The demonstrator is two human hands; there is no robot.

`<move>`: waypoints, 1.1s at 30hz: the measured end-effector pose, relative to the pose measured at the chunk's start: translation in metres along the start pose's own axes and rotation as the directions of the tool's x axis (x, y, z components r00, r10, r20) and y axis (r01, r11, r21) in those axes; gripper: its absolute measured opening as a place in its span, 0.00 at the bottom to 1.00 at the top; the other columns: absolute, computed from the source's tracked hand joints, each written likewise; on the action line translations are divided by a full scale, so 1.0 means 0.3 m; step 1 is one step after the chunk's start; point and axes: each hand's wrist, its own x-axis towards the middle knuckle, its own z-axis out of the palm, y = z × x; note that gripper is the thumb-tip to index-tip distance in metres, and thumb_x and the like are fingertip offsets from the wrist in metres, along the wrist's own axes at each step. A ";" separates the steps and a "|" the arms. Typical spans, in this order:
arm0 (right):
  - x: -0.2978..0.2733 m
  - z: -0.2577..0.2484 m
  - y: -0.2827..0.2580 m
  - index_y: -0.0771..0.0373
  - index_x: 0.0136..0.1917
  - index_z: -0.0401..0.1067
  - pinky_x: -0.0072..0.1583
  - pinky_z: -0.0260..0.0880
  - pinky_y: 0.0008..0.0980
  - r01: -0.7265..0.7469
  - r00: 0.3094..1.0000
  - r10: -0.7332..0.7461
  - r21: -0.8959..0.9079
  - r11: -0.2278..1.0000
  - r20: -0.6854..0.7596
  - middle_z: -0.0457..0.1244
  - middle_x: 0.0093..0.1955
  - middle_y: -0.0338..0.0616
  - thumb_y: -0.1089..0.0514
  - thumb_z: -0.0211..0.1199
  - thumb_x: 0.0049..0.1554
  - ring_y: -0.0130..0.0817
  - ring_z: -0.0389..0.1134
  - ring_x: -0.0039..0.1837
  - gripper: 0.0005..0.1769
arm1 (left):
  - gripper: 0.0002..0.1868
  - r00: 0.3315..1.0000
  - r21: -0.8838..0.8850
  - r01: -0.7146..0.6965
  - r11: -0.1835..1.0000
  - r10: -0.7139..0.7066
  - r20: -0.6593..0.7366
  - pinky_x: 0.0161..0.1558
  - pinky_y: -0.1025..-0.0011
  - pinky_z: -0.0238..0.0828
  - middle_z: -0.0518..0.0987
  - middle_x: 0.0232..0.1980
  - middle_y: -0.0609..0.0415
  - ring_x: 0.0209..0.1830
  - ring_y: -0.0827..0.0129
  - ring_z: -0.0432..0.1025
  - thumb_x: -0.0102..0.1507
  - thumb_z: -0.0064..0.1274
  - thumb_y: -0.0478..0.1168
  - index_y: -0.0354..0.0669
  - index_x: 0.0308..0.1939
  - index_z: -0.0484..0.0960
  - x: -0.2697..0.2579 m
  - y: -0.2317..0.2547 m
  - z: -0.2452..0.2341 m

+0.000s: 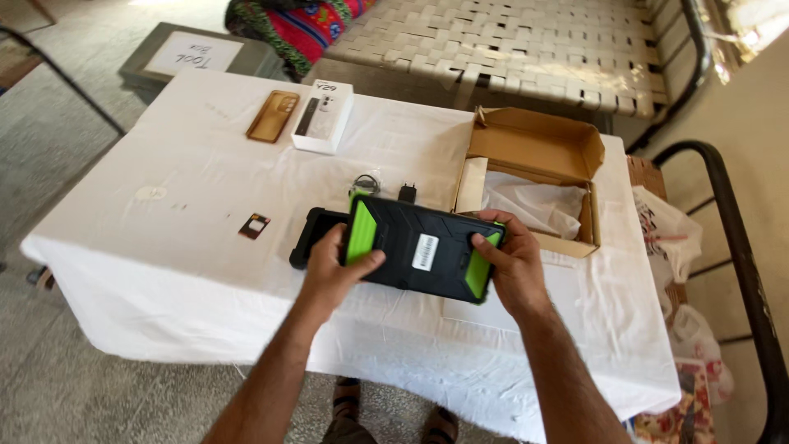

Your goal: The person unboxes a rugged tablet, removes the protective packaging, and places the tablet into its protective case. They insert a SIM card and microSD card into the back of the device, then connect the charging cable and plug it into a wall outlet to power on the device.

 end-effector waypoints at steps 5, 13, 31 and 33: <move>-0.059 -0.179 0.022 0.63 0.62 0.68 0.50 0.71 0.25 0.008 0.987 -0.029 -0.131 0.991 -0.156 0.65 0.49 0.37 0.74 0.63 0.58 0.25 0.67 0.49 0.20 | 0.46 0.990 0.250 -0.087 0.964 0.055 0.132 0.43 0.68 0.76 0.80 0.50 0.53 0.42 0.64 0.78 0.55 0.69 0.42 0.45 0.71 0.60 0.045 0.003 0.118; -0.130 -0.349 -0.010 0.64 0.60 0.67 0.55 0.72 0.25 0.057 0.975 -0.116 -0.291 0.955 -0.190 0.66 0.51 0.38 0.73 0.64 0.59 0.24 0.68 0.53 0.18 | 0.28 0.780 0.557 -0.621 0.551 0.501 0.375 0.64 0.54 0.63 0.76 0.58 0.47 0.61 0.48 0.71 0.51 0.72 0.44 0.42 0.52 0.79 0.146 0.077 0.392; -0.195 -0.376 -0.004 0.68 0.61 0.72 0.59 0.72 0.26 0.130 0.958 -0.244 -0.537 0.834 -0.147 0.66 0.56 0.40 0.71 0.67 0.59 0.25 0.68 0.58 0.16 | 0.18 0.710 0.537 -0.694 0.479 0.582 0.397 0.53 0.60 0.69 0.82 0.38 0.57 0.40 0.64 0.76 0.59 0.66 0.48 0.42 0.46 0.85 0.092 0.008 0.690; -0.204 -0.374 0.001 0.68 0.61 0.71 0.60 0.71 0.26 0.144 0.952 -0.269 -0.562 0.815 -0.145 0.65 0.56 0.40 0.71 0.66 0.60 0.25 0.67 0.58 0.16 | 0.18 0.706 0.535 -0.697 0.478 0.591 0.390 0.52 0.61 0.69 0.82 0.39 0.57 0.40 0.64 0.76 0.59 0.67 0.48 0.41 0.46 0.85 0.091 0.008 0.692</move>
